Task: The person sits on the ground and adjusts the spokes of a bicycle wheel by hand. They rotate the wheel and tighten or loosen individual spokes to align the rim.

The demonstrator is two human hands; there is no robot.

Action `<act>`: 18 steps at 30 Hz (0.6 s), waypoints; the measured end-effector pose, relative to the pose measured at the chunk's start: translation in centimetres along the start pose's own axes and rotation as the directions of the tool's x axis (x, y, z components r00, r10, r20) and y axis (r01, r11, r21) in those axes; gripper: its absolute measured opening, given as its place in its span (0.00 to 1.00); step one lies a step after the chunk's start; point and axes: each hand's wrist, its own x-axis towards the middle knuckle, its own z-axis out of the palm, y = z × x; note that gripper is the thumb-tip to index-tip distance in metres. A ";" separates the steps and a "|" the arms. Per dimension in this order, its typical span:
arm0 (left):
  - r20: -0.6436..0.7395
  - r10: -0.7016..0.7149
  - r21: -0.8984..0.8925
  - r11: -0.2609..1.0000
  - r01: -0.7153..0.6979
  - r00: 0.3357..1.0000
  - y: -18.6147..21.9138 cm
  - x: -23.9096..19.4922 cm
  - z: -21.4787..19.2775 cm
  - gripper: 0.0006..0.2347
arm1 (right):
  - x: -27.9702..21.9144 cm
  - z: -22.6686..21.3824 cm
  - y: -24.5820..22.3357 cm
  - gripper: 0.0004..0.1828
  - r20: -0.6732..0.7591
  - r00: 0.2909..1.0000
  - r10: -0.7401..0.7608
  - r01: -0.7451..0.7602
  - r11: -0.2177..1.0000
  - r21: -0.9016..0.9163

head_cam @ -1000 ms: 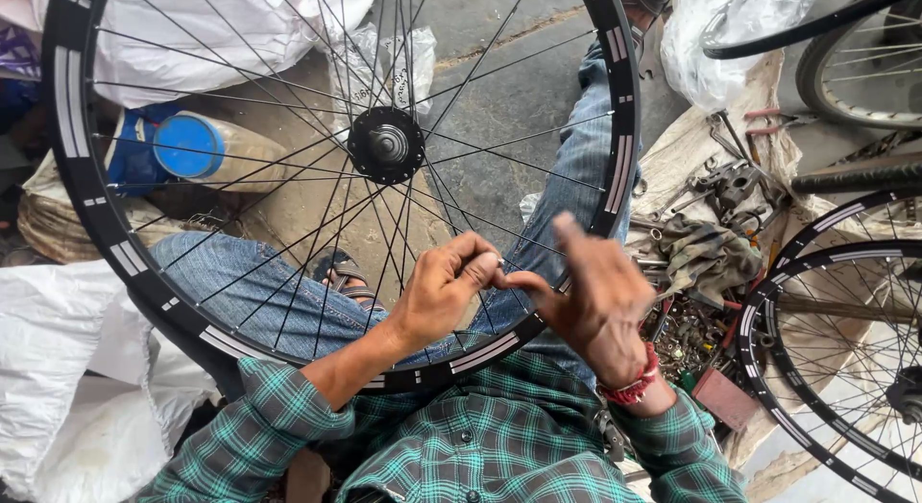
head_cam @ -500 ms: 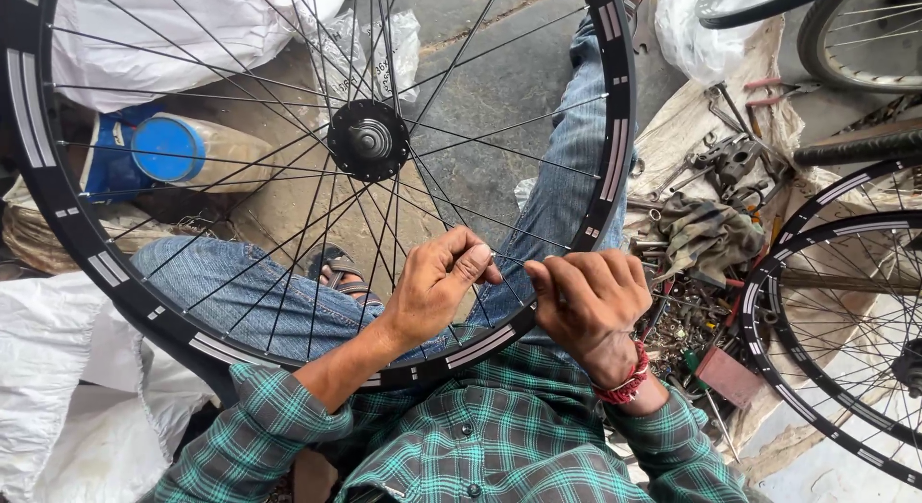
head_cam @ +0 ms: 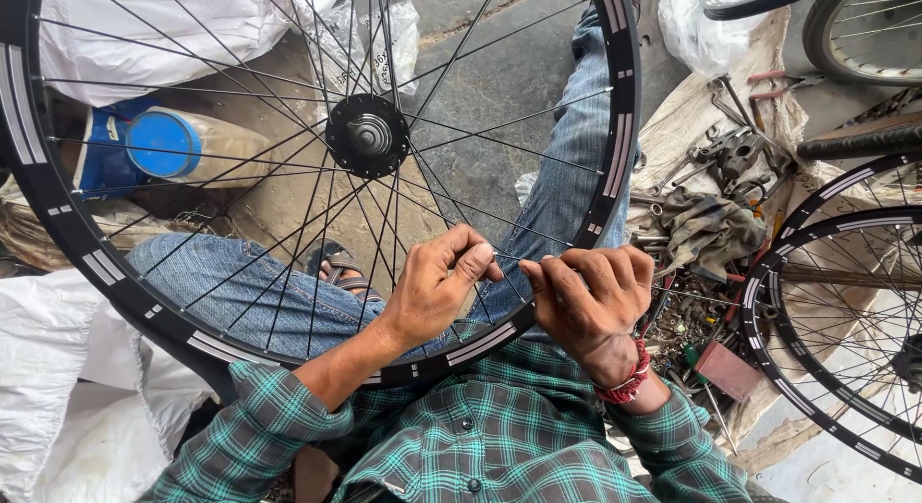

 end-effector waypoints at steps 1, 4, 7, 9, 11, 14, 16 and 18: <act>-0.005 -0.005 0.027 1.000 0.005 1.000 0.1 0.0 0.0 0.13 | 0.0 -0.1 0.0 0.11 0.007 1.000 0.002 -0.002 1.000 -0.006; -0.014 -0.014 0.086 0.996 0.015 1.000 0.4 -0.1 0.1 0.12 | 0.0 -0.3 0.0 0.11 0.065 0.997 0.033 -0.033 0.999 0.003; -0.019 -0.004 0.120 0.993 0.007 1.000 0.6 -0.2 0.2 0.12 | 0.0 -0.4 -0.1 0.10 0.100 0.994 0.046 -0.048 0.999 0.024; -0.021 0.007 0.140 0.990 -0.004 1.000 0.7 -0.1 0.3 0.11 | 0.0 -0.6 0.0 0.10 0.130 0.991 0.038 -0.043 0.999 0.033; -0.020 0.019 0.161 0.987 -0.016 1.000 0.8 -0.1 0.3 0.12 | -0.1 -0.7 0.1 0.09 0.149 0.988 0.030 -0.037 0.998 0.045; -0.007 -0.007 0.158 0.987 0.008 1.000 0.7 -0.2 0.2 0.12 | -0.3 -0.7 0.1 0.10 0.130 0.991 0.009 -0.018 0.997 0.071; 0.009 -0.094 0.138 0.986 0.092 0.996 0.5 -0.1 0.0 0.14 | -0.3 -0.6 0.2 0.11 0.072 0.997 -0.015 0.009 0.996 0.092; 0.017 -0.082 0.099 0.992 0.080 0.997 0.3 -0.1 -0.1 0.15 | -0.3 -0.4 0.1 0.12 0.037 0.999 -0.011 0.007 0.996 0.093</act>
